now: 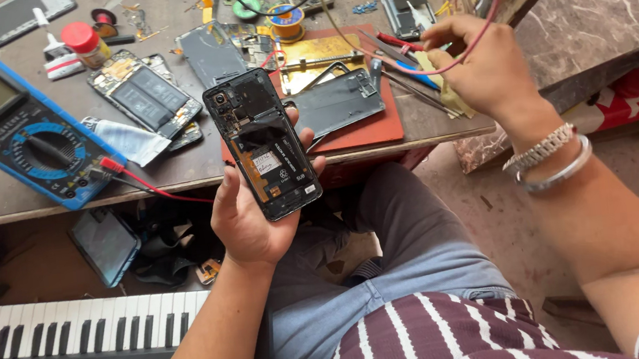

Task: The person disassembles a smartphone at a cluttered repair bench, prying off the back cover and handling the internal board. They reach to a side cabinet for supplies, reconnect the battery, press the power button to test the phone, and use a screwdriver on the device.

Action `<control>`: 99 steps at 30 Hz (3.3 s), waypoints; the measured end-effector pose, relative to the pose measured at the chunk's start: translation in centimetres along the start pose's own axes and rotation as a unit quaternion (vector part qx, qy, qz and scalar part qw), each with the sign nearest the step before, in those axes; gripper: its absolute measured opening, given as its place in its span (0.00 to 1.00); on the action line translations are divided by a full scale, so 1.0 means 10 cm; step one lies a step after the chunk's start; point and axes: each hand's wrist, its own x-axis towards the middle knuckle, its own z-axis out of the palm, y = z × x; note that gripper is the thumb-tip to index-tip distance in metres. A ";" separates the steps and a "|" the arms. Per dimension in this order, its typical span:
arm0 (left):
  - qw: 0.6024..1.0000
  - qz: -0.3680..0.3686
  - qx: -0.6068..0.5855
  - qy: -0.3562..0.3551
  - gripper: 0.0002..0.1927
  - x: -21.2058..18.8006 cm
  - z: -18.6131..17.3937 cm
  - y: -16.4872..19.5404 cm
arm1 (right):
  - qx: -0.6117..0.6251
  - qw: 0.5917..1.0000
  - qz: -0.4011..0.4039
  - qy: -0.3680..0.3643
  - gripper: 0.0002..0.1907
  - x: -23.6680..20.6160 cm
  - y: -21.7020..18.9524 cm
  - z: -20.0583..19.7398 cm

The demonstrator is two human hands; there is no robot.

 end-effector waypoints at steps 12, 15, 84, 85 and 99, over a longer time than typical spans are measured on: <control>1.000 -0.011 -0.013 0.002 0.49 0.00 -0.01 -0.01 | -0.280 0.959 -0.024 -0.038 0.13 0.15 0.19 0.06; 1.000 -0.012 -0.016 0.006 0.49 0.00 0.01 -0.02 | -0.276 0.959 -0.051 -0.042 0.12 0.15 0.22 0.01; 1.000 -0.008 -0.011 0.011 0.48 -0.03 0.02 -0.01 | 0.256 0.950 -0.085 0.160 0.05 -0.25 0.15 -0.02; 1.000 -0.011 -0.016 0.010 0.48 -0.02 0.02 -0.03 | 0.380 0.911 -0.061 0.147 0.05 -0.31 0.14 0.00; 0.999 -0.025 -0.025 0.007 0.49 -0.04 0.04 -0.08 | 0.431 0.887 -0.094 0.138 0.44 -0.58 -0.11 0.93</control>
